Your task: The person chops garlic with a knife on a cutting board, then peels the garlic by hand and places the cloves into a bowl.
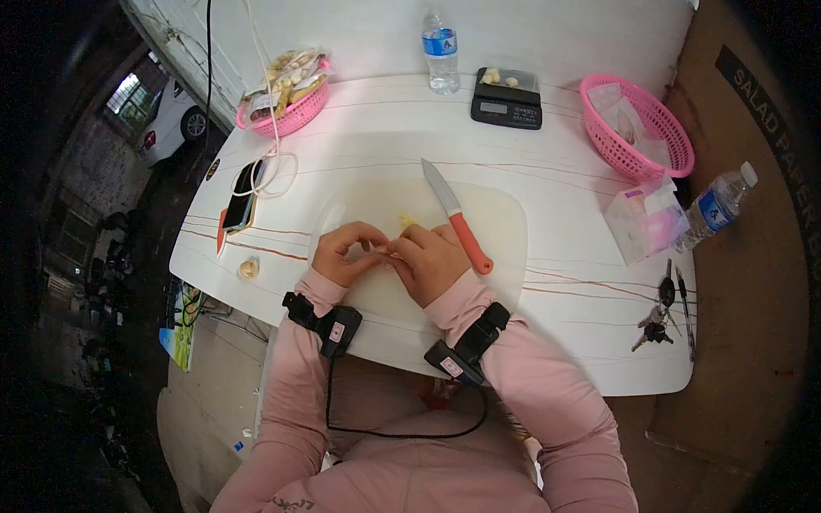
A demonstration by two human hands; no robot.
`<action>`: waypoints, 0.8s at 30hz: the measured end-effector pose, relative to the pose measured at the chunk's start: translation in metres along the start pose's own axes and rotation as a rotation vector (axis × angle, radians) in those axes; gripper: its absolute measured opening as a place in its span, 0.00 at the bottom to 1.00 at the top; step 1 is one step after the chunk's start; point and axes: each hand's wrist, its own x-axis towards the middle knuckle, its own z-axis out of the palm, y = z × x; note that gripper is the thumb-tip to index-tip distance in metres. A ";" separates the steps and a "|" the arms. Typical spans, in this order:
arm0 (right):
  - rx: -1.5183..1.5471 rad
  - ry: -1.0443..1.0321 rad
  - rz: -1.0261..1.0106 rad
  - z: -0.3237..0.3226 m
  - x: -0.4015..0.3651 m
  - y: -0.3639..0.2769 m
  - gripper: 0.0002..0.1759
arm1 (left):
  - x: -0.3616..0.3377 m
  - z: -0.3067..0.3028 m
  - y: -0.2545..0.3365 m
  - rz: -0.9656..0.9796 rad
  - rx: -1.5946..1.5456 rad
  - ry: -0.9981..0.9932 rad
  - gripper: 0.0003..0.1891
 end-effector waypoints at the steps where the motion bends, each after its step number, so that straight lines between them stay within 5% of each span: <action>1: -0.002 0.002 -0.003 0.001 0.000 0.000 0.10 | 0.000 0.000 0.000 -0.001 -0.003 -0.026 0.09; 12: 0.249 0.027 0.164 0.004 -0.001 -0.003 0.09 | -0.005 0.002 -0.005 -0.111 -0.223 -0.088 0.09; 24: 0.349 0.051 0.165 0.002 0.003 -0.007 0.09 | -0.006 0.002 -0.007 0.045 -0.258 -0.033 0.10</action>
